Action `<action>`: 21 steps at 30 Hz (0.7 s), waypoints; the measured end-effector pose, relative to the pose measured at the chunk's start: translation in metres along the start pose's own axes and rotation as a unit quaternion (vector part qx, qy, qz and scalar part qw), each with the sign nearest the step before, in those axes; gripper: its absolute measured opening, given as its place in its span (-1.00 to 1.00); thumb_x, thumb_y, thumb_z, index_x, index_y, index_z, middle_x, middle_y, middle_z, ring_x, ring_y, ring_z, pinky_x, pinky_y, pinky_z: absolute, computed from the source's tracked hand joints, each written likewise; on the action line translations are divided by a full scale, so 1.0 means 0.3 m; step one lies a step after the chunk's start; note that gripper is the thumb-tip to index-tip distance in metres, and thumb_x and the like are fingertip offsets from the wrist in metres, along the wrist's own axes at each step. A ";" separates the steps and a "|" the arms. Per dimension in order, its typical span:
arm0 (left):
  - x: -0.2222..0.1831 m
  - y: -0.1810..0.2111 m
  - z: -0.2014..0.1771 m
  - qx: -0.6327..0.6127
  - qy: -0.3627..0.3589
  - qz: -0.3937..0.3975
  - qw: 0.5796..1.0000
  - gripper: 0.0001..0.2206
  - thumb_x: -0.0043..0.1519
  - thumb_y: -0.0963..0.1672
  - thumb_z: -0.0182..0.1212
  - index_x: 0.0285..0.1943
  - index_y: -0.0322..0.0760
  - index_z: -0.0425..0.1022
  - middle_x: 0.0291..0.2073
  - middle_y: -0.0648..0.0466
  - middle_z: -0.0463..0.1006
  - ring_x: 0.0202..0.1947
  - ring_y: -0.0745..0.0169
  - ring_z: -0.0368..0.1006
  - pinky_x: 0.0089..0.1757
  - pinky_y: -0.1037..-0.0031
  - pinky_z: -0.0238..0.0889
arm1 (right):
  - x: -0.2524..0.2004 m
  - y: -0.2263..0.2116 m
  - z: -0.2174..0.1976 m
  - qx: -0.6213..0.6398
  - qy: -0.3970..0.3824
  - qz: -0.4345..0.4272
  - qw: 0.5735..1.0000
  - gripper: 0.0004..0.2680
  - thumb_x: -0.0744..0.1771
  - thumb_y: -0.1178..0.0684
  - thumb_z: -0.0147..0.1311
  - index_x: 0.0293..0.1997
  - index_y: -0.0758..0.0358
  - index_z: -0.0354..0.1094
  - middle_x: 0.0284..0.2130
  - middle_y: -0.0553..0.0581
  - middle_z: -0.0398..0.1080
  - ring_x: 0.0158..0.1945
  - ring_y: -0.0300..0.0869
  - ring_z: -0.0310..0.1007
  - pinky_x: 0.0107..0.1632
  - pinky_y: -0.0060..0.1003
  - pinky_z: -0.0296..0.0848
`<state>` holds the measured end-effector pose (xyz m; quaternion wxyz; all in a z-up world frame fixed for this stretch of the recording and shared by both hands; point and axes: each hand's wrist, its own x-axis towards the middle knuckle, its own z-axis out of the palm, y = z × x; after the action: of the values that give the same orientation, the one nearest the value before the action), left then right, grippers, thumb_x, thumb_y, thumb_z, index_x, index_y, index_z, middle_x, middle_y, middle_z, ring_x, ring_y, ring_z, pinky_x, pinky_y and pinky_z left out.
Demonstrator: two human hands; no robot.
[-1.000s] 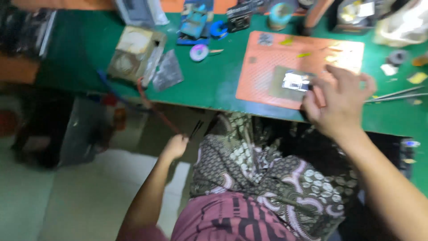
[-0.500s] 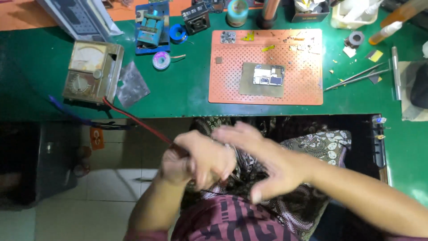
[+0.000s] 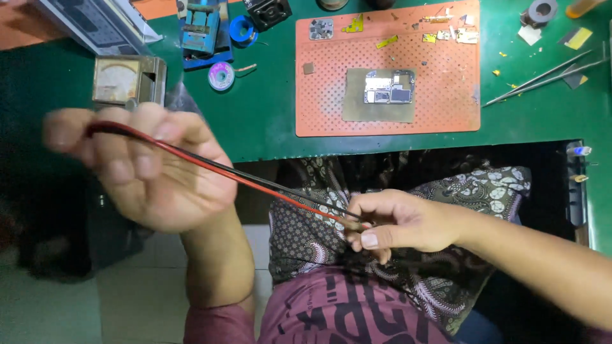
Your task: Soldering internal connectors on a mobile phone motherboard using a soldering iron and tweezers at a repair station.
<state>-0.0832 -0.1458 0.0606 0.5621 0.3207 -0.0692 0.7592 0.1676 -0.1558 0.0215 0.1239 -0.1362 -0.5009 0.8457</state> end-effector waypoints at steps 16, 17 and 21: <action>0.047 -0.184 -0.028 0.409 -0.462 -0.286 0.733 -0.72 0.18 -0.11 0.03 0.04 -0.28 0.29 -0.32 0.09 0.38 -0.32 0.23 0.34 -0.21 0.53 0.21 | -0.058 -0.050 -0.044 0.040 -0.074 -0.021 0.996 -0.76 0.27 -0.09 -0.14 -0.53 0.25 0.04 -0.72 -0.05 0.04 -0.67 -0.33 -0.10 -0.61 -0.46 -0.07; 0.052 -0.209 -0.016 0.407 -0.460 -0.287 0.735 -0.72 0.18 -0.11 0.03 0.04 -0.28 0.29 -0.32 0.09 0.38 -0.32 0.23 0.34 -0.21 0.53 0.21 | -0.061 -0.033 -0.049 0.043 -0.072 -0.019 0.996 -0.76 0.27 -0.09 -0.14 -0.53 0.25 0.04 -0.72 -0.05 0.04 -0.67 -0.33 -0.10 -0.61 -0.46 -0.07; 0.112 -0.283 0.024 0.342 -0.545 -0.287 0.710 -0.78 0.20 -0.11 0.11 0.02 -0.10 0.33 -0.38 0.13 0.32 -0.43 0.19 0.21 -0.32 0.42 0.04 | -0.047 -0.073 -0.077 0.028 -0.055 -0.078 0.995 -0.77 0.29 -0.10 -0.21 -0.38 0.30 0.15 -0.67 -0.03 -0.01 -0.64 -0.29 -0.10 -0.57 -0.44 -0.03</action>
<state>-0.0094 -0.0914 0.0635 0.4699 0.8531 -0.0036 0.2266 0.1906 -0.1316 0.0316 0.1656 -0.0467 -0.4922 0.8533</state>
